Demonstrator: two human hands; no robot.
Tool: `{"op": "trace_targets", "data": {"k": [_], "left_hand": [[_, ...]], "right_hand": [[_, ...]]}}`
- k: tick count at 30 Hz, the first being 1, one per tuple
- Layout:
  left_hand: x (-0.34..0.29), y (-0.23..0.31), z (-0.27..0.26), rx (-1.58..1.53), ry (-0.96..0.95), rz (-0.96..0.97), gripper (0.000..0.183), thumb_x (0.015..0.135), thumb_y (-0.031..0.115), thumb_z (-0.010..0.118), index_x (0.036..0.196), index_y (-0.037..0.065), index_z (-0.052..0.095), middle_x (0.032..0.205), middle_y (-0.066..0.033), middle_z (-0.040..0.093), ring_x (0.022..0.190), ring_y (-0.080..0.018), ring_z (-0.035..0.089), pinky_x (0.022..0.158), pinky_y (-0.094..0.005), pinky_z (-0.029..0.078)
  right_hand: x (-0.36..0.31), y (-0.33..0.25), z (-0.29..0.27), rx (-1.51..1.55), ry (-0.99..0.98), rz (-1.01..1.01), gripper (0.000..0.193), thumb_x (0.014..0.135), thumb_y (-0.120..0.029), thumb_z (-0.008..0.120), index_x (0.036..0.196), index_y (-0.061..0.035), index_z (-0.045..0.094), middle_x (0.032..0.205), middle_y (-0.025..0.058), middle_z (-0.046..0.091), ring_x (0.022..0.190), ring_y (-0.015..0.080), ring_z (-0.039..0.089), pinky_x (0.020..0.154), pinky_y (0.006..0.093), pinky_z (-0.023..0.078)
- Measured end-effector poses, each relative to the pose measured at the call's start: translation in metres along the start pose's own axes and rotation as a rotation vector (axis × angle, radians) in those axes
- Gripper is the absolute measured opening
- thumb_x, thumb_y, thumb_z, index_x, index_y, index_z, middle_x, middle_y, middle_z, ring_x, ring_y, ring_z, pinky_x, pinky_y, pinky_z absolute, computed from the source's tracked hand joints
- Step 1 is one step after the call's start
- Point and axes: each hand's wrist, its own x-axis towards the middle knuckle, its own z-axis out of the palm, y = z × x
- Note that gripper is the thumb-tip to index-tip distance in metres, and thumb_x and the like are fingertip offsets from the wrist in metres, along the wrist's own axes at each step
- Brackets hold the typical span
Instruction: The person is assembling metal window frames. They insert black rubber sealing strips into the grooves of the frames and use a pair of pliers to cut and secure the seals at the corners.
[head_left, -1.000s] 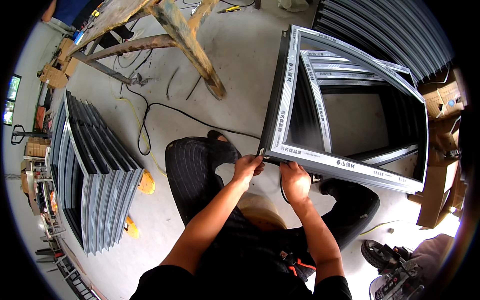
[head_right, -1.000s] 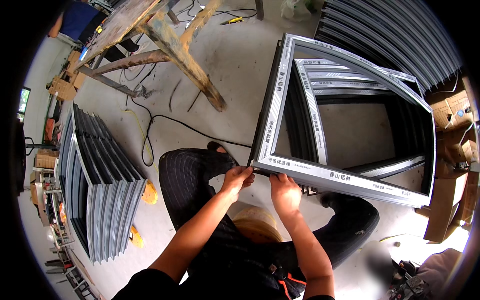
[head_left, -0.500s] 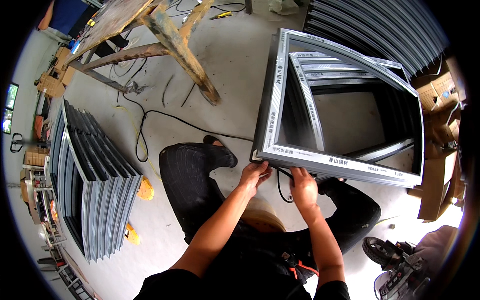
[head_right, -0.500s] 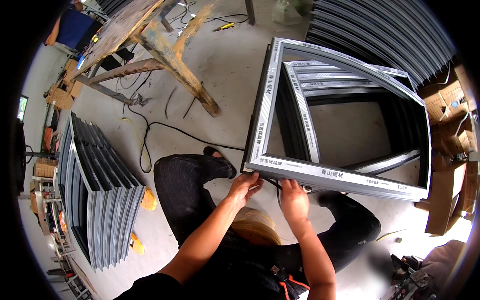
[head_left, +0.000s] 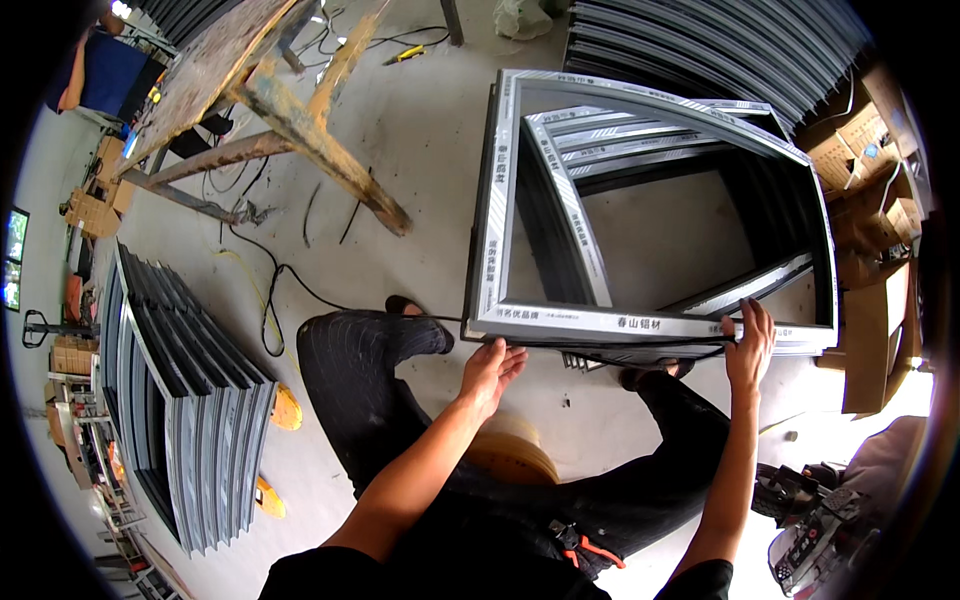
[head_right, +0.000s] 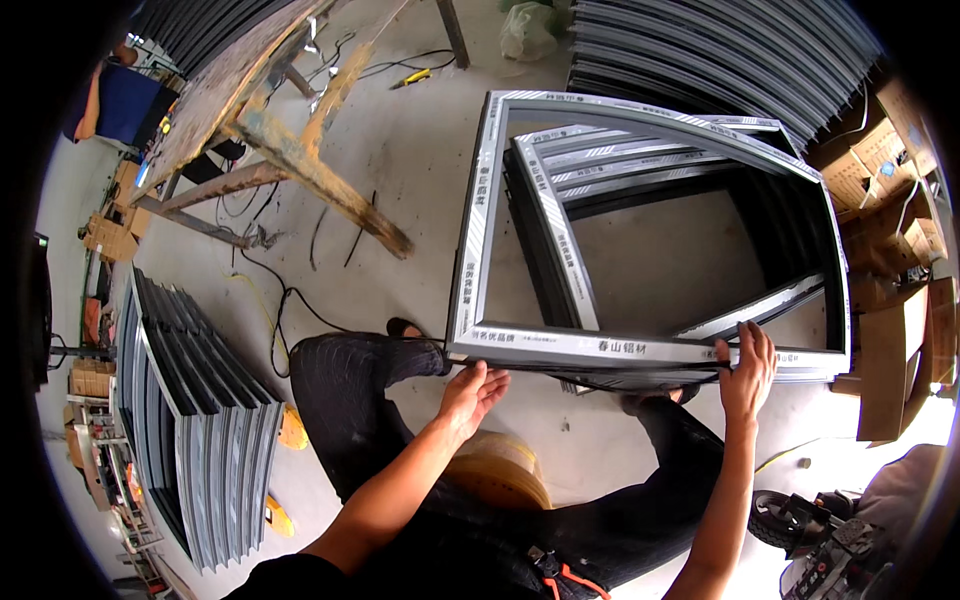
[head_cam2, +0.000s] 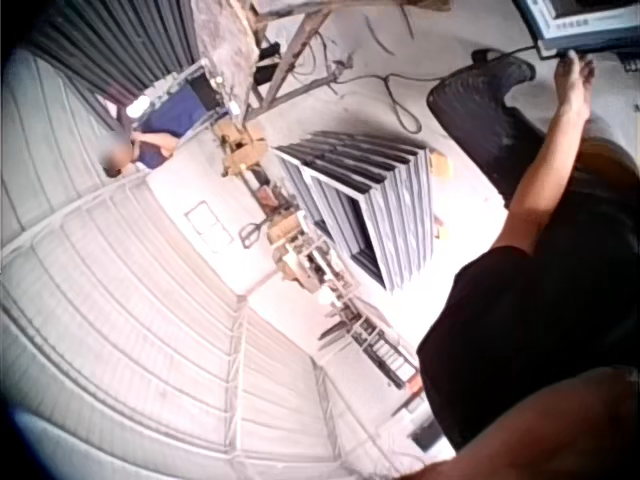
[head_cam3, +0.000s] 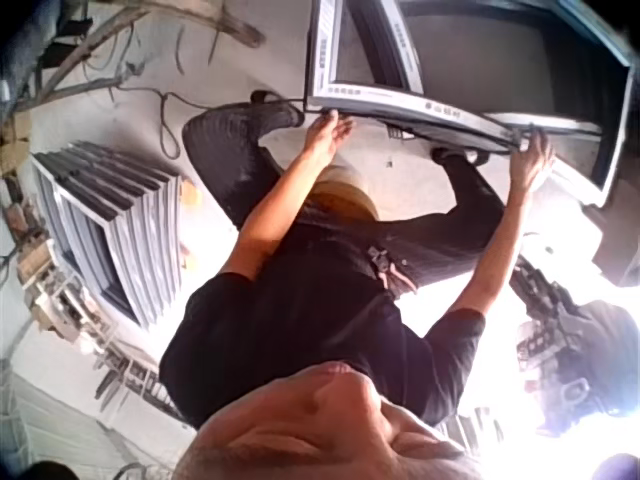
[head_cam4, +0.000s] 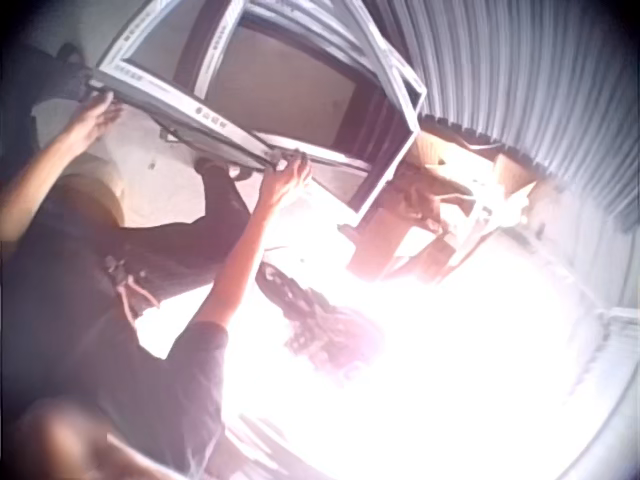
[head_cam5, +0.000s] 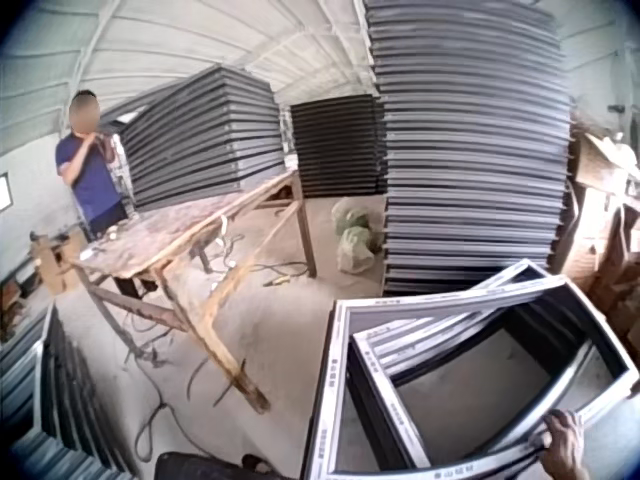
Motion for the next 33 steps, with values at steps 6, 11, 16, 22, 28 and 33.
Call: {"op": "trace_targets", "data": {"k": [6, 11, 16, 22, 28, 33], "left_hand": [[0.035, 0.001, -0.001, 0.137, 0.165, 0.186, 0.026, 0.091, 0.029, 0.061, 0.096, 0.006, 0.051, 0.086, -0.0124, 0.066, 0.076, -0.0211, 0.065, 0.069, -0.0320, 0.055], [0.115, 0.112, 0.006, 0.062, 0.335, 0.263, 0.020, 0.094, 0.027, 0.057, 0.096, 0.008, 0.051, 0.071, -0.0011, 0.050, 0.065, -0.0150, 0.056, 0.068, -0.0344, 0.057], [0.200, 0.217, 0.009, 0.046, 0.223, 0.216, 0.023, 0.095, 0.027, 0.053, 0.108, 0.007, 0.053, 0.097, -0.0098, 0.061, 0.094, -0.0219, 0.059, 0.084, -0.0400, 0.053], [0.221, 0.228, 0.011, 0.102, 0.257, 0.303, 0.027, 0.095, 0.025, 0.053, 0.109, 0.002, 0.053, 0.097, -0.0112, 0.063, 0.086, -0.0230, 0.062, 0.076, -0.0405, 0.055], [0.212, 0.228, 0.033, 0.143, 0.262, 0.286, 0.026, 0.097, 0.021, 0.048, 0.106, -0.003, 0.053, 0.095, -0.0135, 0.065, 0.084, -0.0262, 0.066, 0.074, -0.0425, 0.057], [0.209, 0.235, 0.028, 0.143, 0.298, 0.264, 0.023, 0.097, 0.020, 0.048, 0.103, -0.002, 0.054, 0.094, -0.0124, 0.065, 0.082, -0.0267, 0.065, 0.076, -0.0439, 0.057]], "right_hand": [[0.012, 0.012, 0.037, 0.133, -0.113, -0.008, 0.026, 0.082, -0.027, 0.063, 0.071, -0.0034, 0.061, 0.073, 0.0126, 0.059, 0.078, 0.0327, 0.055, 0.079, 0.0424, 0.039], [0.024, -0.073, 0.043, 0.272, -0.043, 0.016, 0.025, 0.076, -0.029, 0.070, 0.070, -0.0061, 0.061, 0.071, 0.0101, 0.060, 0.076, 0.0304, 0.057, 0.074, 0.0409, 0.040], [0.055, -0.155, 0.050, 0.330, -0.016, -0.065, 0.020, 0.076, -0.020, 0.069, 0.088, -0.0051, 0.063, 0.089, 0.0111, 0.061, 0.088, 0.0307, 0.056, 0.078, 0.0421, 0.042], [0.037, -0.167, 0.016, 0.551, -0.141, -0.153, 0.035, 0.066, 0.006, 0.062, 0.100, -0.0024, 0.062, 0.099, 0.0133, 0.059, 0.088, 0.0339, 0.057, 0.076, 0.0413, 0.047], [-0.043, -0.086, -0.030, 0.517, -0.456, 0.040, 0.028, 0.068, 0.006, 0.062, 0.095, 0.0002, 0.063, 0.084, 0.0148, 0.061, 0.076, 0.0320, 0.061, 0.070, 0.0386, 0.050], [-0.053, 0.100, -0.044, 0.671, -0.048, 0.447, 0.031, 0.074, 0.016, 0.051, 0.098, -0.0012, 0.060, 0.079, 0.0079, 0.057, 0.066, 0.0154, 0.053, 0.056, 0.0252, 0.040]]}}
